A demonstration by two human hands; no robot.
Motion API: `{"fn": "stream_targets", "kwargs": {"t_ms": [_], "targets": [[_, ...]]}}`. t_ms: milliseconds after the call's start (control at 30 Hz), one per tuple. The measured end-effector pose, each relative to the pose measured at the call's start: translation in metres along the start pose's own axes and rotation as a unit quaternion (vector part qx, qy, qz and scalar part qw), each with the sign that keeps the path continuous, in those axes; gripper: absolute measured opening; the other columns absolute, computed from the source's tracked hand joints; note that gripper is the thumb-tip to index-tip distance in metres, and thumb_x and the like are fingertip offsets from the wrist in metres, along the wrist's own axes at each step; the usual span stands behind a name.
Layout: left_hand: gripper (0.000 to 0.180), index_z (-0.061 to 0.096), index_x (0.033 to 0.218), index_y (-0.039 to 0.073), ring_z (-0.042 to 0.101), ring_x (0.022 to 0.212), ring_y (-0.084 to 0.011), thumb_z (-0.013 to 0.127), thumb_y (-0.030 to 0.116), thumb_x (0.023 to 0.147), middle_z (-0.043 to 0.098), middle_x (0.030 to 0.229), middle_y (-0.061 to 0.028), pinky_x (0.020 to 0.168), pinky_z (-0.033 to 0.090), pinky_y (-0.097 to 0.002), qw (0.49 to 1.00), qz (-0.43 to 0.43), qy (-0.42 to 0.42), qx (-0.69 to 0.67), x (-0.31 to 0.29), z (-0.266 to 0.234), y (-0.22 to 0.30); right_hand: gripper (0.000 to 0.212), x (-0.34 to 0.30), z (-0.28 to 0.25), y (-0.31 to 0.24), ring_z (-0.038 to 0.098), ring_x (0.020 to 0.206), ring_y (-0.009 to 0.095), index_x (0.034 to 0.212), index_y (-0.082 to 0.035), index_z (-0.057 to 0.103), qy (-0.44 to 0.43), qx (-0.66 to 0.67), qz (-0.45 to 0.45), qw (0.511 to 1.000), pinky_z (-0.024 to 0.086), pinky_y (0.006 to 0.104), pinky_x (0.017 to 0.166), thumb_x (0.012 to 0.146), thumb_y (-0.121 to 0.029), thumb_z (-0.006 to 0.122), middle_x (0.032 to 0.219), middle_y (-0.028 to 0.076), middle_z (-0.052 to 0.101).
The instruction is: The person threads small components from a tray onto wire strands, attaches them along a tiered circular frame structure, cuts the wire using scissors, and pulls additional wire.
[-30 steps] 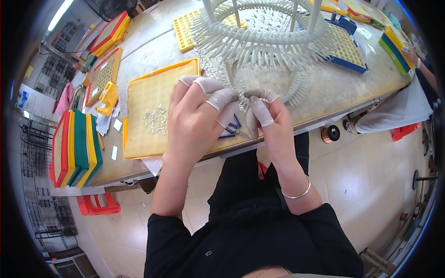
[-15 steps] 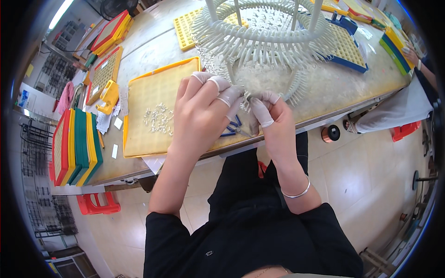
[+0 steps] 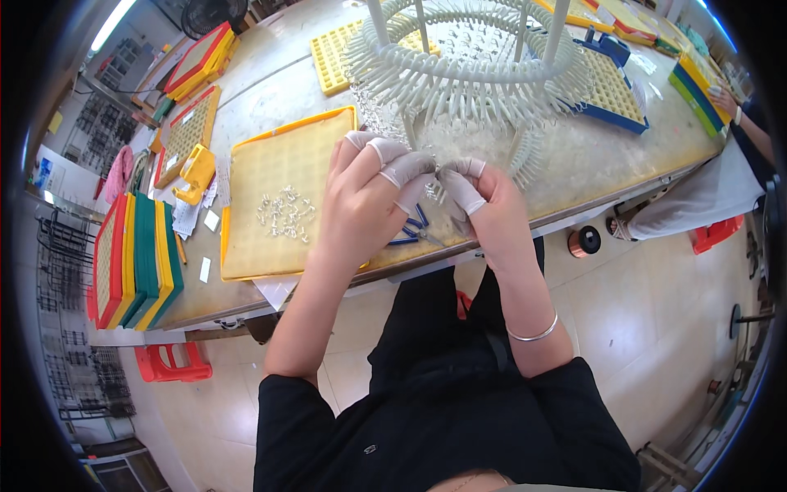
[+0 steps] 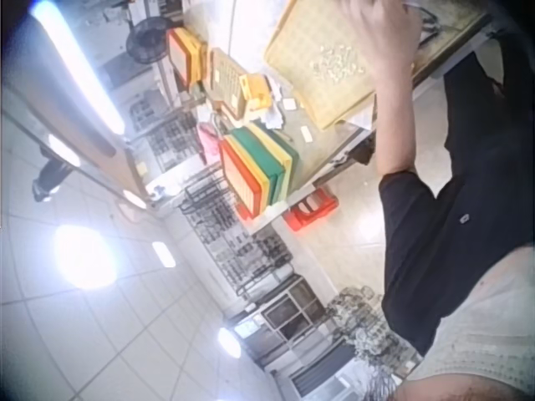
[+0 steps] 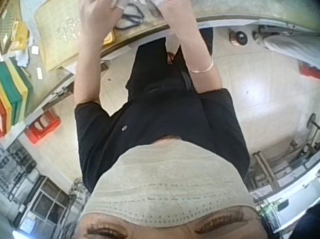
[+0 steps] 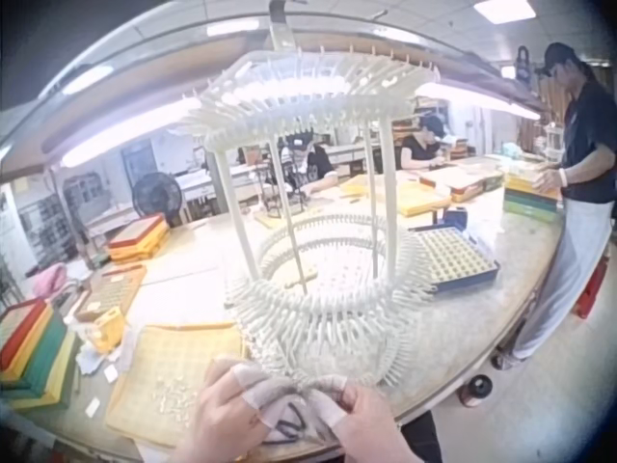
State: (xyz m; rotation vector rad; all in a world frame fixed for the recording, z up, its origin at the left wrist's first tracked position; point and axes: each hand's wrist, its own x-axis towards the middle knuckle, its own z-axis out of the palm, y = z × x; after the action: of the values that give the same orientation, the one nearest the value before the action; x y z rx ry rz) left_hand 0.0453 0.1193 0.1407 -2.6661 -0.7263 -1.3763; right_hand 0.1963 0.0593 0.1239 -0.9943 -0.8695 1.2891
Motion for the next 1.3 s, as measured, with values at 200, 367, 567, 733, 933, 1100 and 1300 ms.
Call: {"fn": "stream_targets", "kwargs": {"t_ms": [200,367,567,733,933,1100,1300], "targets": [[0.023,0.066,0.083,0.007,0.053,0.077,-0.0225,0.072,0.004,0.061,0.057,0.079,-0.0027,0.073,0.043,-0.0342,0.998,0.023,0.058,0.021,-0.002,0.008,0.004,0.012,-0.004,-0.007,0.015,0.033,0.046,0.002,0.087,-0.007,0.054,-0.101,0.248,0.099,0.958,0.023,0.0183,0.040,0.092,-0.017,0.049,0.058,-0.007,0.039],[0.021,0.066,0.082,0.007,0.053,0.075,-0.0227,0.073,0.002,0.062,0.057,0.078,-0.0035,0.069,0.044,-0.0329,0.996,-0.010,0.084,-0.035,-0.009,0.000,0.003,0.015,-0.003,0.000,0.011,0.031,0.045,0.002,0.081,-0.009,0.048,-0.068,0.192,0.074,0.976,0.024,0.0177,0.040,0.093,-0.019,0.048,0.058,-0.006,0.037],[0.015,0.067,0.083,0.005,0.054,0.078,-0.0243,0.071,0.004,0.069,0.059,0.080,-0.0069,0.071,0.044,-0.0330,0.973,-0.184,0.072,0.119,-0.053,-0.042,-0.037,0.012,-0.003,0.001,0.019,0.037,0.046,0.001,0.095,-0.006,0.057,-0.002,0.147,0.041,0.988,0.026,0.0172,0.041,0.090,-0.016,0.053,0.060,-0.005,0.048],[0.013,0.068,0.086,0.004,0.052,0.088,-0.0277,0.066,0.009,0.074,0.059,0.085,-0.0120,0.079,0.043,-0.0352,0.916,-0.349,-0.093,0.175,-0.091,-0.066,-0.073,0.011,-0.010,-0.004,0.018,0.042,0.050,0.003,0.096,-0.005,0.055,0.001,0.123,0.002,0.992,0.028,0.0172,0.043,0.090,-0.014,0.053,0.063,-0.004,0.049],[0.015,0.069,0.086,0.010,0.050,0.093,-0.0271,0.068,0.011,0.071,0.057,0.090,-0.0109,0.082,0.041,-0.0385,0.911,-0.346,-0.144,0.175,-0.100,-0.054,-0.080,0.010,-0.012,0.000,0.021,0.043,0.052,0.003,0.096,-0.006,0.055,-0.001,0.121,0.002,0.993,0.029,0.0174,0.045,0.090,-0.015,0.053,0.065,-0.003,0.051],[0.013,0.066,0.084,0.010,0.050,0.095,-0.0269,0.067,0.011,0.071,0.057,0.091,-0.0111,0.083,0.040,-0.0380,0.904,-0.347,-0.176,0.175,-0.097,-0.046,-0.084,0.010,-0.012,-0.001,0.026,0.042,0.051,0.002,0.096,-0.006,0.055,0.007,0.117,-0.001,0.993,0.028,0.0173,0.044,0.090,-0.014,0.053,0.065,-0.003,0.051],[0.015,0.061,0.089,0.002,0.058,0.085,-0.0231,0.064,0.005,0.075,0.063,0.085,-0.0105,0.078,0.045,-0.0334,0.897,-0.433,-0.079,0.029,-0.084,-0.038,-0.081,0.012,-0.012,0.000,0.026,0.040,0.050,0.001,0.099,-0.005,0.054,-0.004,0.101,-0.029,0.994,0.027,0.0167,0.042,0.091,-0.014,0.052,0.064,-0.004,0.050]]}}
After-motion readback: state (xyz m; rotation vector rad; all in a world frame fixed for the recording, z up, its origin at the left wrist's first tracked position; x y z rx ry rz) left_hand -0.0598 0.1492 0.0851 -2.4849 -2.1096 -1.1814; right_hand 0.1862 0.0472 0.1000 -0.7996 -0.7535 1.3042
